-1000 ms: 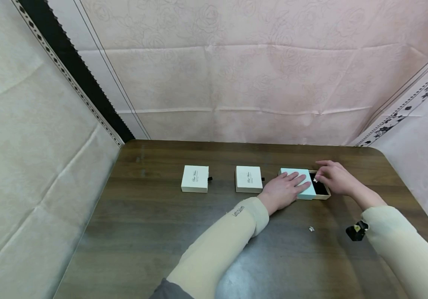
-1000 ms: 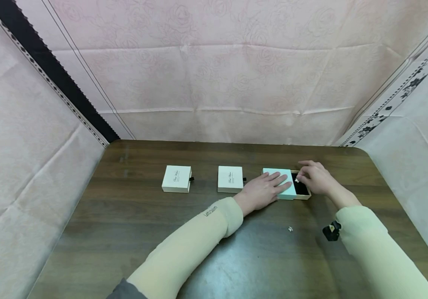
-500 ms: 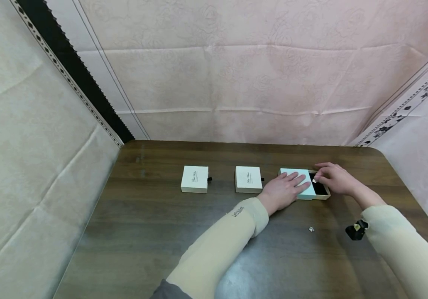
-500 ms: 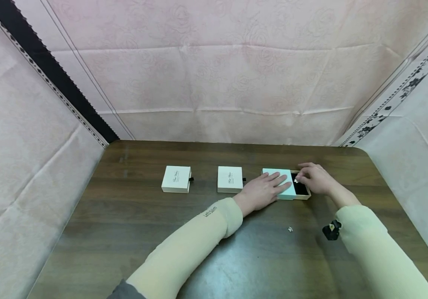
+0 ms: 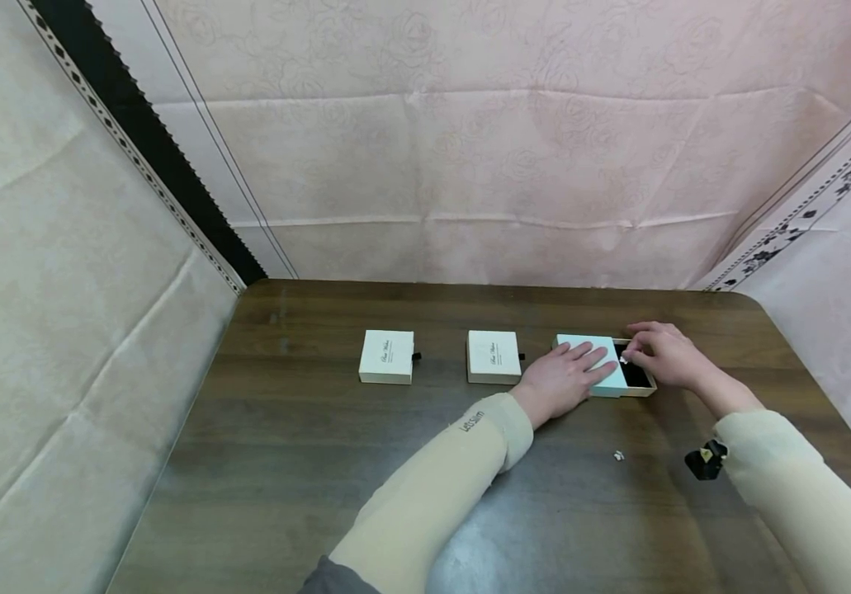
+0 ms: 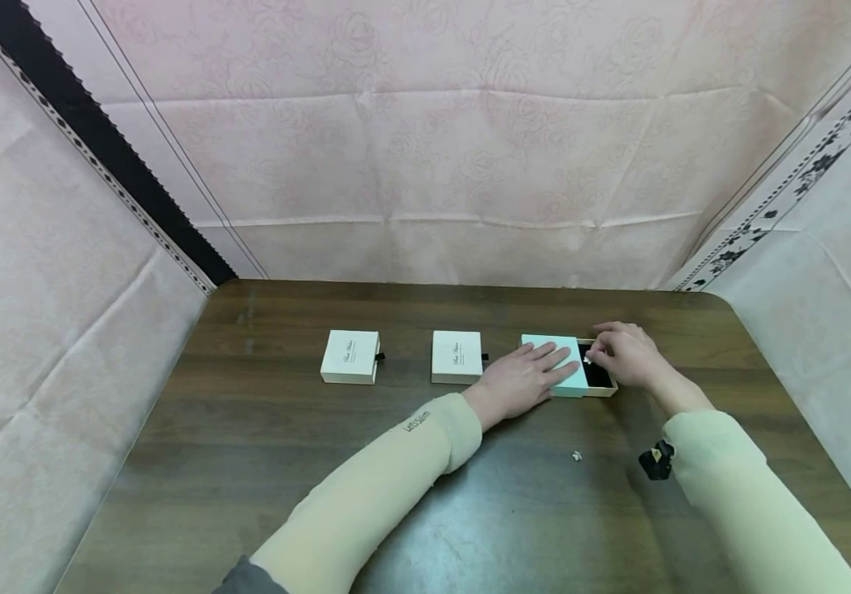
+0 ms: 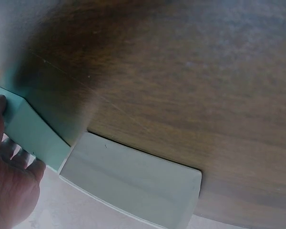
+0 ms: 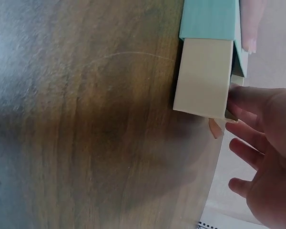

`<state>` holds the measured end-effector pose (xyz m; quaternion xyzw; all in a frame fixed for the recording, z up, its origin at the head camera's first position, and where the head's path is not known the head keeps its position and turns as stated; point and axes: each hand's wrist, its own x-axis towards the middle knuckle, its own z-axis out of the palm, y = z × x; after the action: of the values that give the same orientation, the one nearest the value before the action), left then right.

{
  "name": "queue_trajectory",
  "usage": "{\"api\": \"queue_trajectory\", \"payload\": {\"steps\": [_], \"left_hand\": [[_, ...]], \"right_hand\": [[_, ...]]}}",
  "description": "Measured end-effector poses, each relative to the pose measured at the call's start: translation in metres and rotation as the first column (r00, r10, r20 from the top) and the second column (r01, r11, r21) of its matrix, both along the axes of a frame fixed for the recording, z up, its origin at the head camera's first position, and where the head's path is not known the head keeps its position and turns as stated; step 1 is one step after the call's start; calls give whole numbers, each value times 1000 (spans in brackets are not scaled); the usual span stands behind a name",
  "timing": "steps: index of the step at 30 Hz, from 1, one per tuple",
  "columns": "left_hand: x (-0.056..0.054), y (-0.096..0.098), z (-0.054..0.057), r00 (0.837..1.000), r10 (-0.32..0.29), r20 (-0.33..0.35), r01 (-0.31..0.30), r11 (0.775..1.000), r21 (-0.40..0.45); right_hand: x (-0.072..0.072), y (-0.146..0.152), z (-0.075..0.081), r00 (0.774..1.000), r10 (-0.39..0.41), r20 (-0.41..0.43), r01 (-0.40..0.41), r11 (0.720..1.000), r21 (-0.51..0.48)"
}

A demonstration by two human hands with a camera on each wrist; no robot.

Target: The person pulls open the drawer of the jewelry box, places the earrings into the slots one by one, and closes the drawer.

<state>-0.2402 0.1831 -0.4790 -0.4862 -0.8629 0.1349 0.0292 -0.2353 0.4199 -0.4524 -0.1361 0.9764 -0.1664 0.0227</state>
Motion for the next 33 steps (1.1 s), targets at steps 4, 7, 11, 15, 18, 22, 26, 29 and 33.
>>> {"api": "queue_trajectory", "payload": {"steps": [4,7,11,15,18,22,26,29,33], "left_hand": [[0,0,1,1000,0,1,0,1000,-4],[1,-1,2,1000,1,1,-1,1000,-4],[0,-1,2,1000,6,5,-6,1000,-3],[0,0,2,1000,7,11,-6,1000,-3],[0,0,2,1000,6,11,-6,1000,0],[1,0,1,1000,-2,0,2,1000,9],[1,-1,0,1000,-5,1,5,1000,11],[0,-1,0,1000,-5,8,5,1000,6],[0,-2,1,1000,-1,15,1,1000,8]], "right_hand": [[2,-2,0,998,4,-58,-1,999,55],[3,-3,0,996,2,-84,4,997,74],[3,-3,-1,994,0,-108,9,996,84],[3,-3,-1,995,-4,-103,13,996,88],[4,-3,1,995,-9,-99,18,995,93],[9,-2,6,993,-8,-121,18,997,80],[19,-3,12,988,-8,-155,14,999,37],[28,-5,14,980,7,-200,-6,1000,5],[40,-7,14,957,52,-287,-58,998,-12]]}}
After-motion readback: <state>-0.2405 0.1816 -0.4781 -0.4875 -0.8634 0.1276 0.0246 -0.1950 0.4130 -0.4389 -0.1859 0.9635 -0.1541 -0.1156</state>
